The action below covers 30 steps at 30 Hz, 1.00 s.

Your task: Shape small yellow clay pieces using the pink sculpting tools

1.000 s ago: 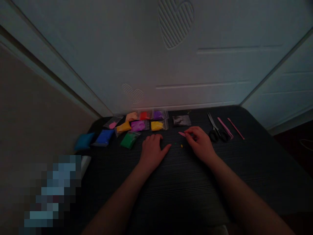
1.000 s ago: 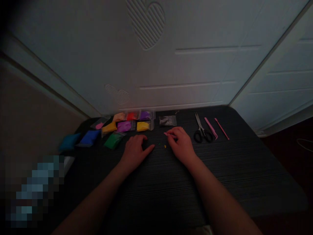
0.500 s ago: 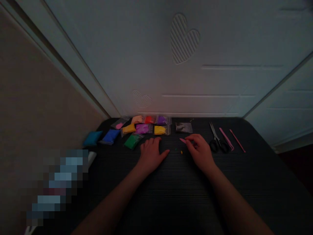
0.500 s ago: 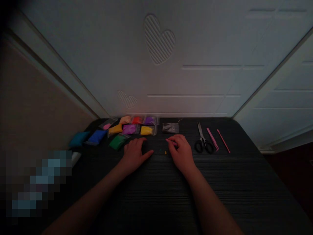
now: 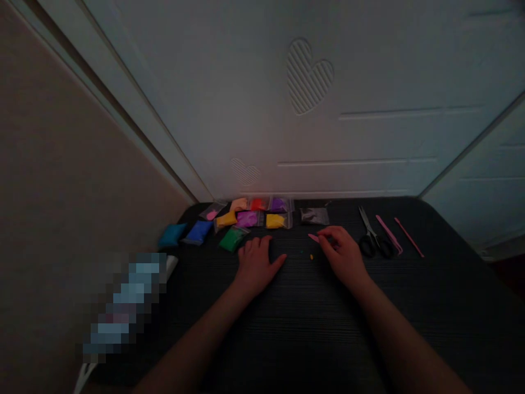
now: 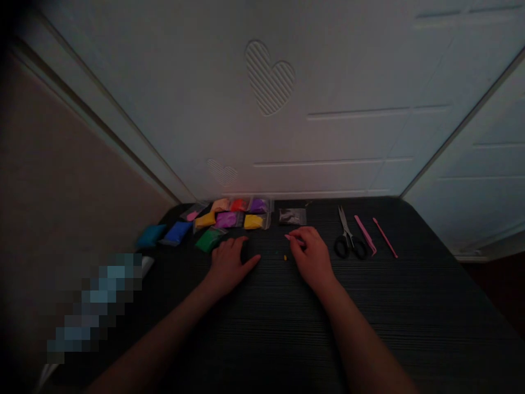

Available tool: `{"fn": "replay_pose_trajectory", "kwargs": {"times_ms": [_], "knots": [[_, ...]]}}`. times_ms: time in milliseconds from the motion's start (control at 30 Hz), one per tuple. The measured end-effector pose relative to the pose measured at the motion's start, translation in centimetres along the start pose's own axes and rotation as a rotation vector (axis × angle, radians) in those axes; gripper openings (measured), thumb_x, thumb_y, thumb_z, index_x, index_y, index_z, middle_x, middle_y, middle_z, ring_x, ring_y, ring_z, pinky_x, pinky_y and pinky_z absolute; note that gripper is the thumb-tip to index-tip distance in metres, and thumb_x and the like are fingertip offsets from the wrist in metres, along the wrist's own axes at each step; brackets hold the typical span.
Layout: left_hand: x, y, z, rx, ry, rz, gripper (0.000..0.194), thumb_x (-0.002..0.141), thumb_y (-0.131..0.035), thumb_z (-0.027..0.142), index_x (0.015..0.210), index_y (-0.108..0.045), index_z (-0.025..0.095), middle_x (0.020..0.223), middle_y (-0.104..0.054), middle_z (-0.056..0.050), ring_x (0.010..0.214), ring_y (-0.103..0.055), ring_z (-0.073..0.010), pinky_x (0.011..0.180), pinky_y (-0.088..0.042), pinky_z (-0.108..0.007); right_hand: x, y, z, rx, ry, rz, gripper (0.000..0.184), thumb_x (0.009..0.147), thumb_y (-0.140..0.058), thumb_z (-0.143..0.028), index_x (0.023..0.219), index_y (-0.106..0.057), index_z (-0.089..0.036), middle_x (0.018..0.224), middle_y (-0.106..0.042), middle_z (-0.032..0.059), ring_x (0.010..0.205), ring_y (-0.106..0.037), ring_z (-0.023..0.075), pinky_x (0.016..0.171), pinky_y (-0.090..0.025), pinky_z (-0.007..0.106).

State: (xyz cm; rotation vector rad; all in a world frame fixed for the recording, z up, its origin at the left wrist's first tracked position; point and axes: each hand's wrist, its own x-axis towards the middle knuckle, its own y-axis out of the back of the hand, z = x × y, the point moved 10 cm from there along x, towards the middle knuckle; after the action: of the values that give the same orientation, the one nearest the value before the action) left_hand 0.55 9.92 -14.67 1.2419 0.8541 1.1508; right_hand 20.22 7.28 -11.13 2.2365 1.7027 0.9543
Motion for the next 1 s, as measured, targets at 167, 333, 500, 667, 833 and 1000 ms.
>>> {"fn": "replay_pose_trajectory", "kwargs": {"times_ms": [167, 333, 500, 667, 833, 1000], "knots": [[1.6, -0.1, 1.6, 0.003, -0.006, 0.021, 0.056, 0.075, -0.036, 0.058, 0.112, -0.044, 0.018, 0.1, -0.05, -0.01, 0.095, -0.044, -0.0273, 0.079, -0.031, -0.039, 0.0, 0.4, 0.0, -0.023, 0.009, 0.02, 0.014, 0.079, -0.047, -0.025, 0.083, -0.059, -0.02, 0.088, -0.056, 0.0057, 0.082, -0.053, 0.0183, 0.066, -0.044, 0.031], [1.1, -0.2, 0.9, -0.001, 0.003, -0.002, 0.055, 0.076, -0.034, 0.058, 0.113, -0.044, 0.019, 0.1, -0.05, -0.01, 0.096, -0.043, -0.0269, 0.079, -0.031, -0.039, 0.1, 0.8, 0.2, -0.035, 0.008, 0.042, 0.015, 0.079, -0.046, -0.025, 0.082, -0.059, -0.02, 0.087, -0.057, 0.0056, 0.08, -0.054, 0.0184, 0.066, -0.044, 0.032], [0.2, 0.0, -0.9, 0.017, 0.022, 0.003, 0.057, 0.072, -0.036, 0.061, 0.113, -0.043, 0.02, 0.098, -0.05, -0.009, 0.094, -0.045, -0.0277, 0.076, -0.033, -0.039, 0.2, 0.7, 0.3, -0.021, 0.003, 0.043, 0.015, 0.078, -0.046, -0.026, 0.083, -0.06, -0.02, 0.086, -0.057, 0.0057, 0.081, -0.054, 0.0186, 0.066, -0.044, 0.032], [1.5, -0.1, 0.6, 0.017, 0.011, 0.034, 0.059, 0.072, -0.036, 0.061, 0.112, -0.044, 0.018, 0.101, -0.05, -0.011, 0.096, -0.044, -0.0283, 0.078, -0.032, -0.039, 0.1, 0.7, 0.2, -0.039, 0.013, 0.046, 0.015, 0.078, -0.046, -0.024, 0.082, -0.059, -0.02, 0.086, -0.057, 0.006, 0.082, -0.053, 0.0187, 0.067, -0.045, 0.032], [1.5, 0.0, 1.1, 0.003, 0.025, 0.016, 0.058, 0.074, -0.035, 0.059, 0.114, -0.043, 0.018, 0.104, -0.05, -0.011, 0.098, -0.043, -0.0279, 0.081, -0.03, -0.039, 0.1, 1.1, 0.4, -0.081, 0.018, 0.072, 0.016, 0.078, -0.044, -0.024, 0.085, -0.059, -0.02, 0.088, -0.057, 0.0066, 0.082, -0.054, 0.0189, 0.068, -0.045, 0.033], [-0.1, 0.2, -0.9, 0.003, 0.066, -0.024, 0.058, 0.073, -0.038, 0.059, 0.115, -0.043, 0.02, 0.103, -0.05, -0.01, 0.099, -0.043, -0.0282, 0.081, -0.03, -0.039, 0.2, 0.7, 0.7, -0.118, 0.022, 0.057, 0.017, 0.079, -0.043, -0.024, 0.084, -0.058, -0.02, 0.087, -0.057, 0.0064, 0.081, -0.054, 0.0187, 0.069, -0.045, 0.033]]}}
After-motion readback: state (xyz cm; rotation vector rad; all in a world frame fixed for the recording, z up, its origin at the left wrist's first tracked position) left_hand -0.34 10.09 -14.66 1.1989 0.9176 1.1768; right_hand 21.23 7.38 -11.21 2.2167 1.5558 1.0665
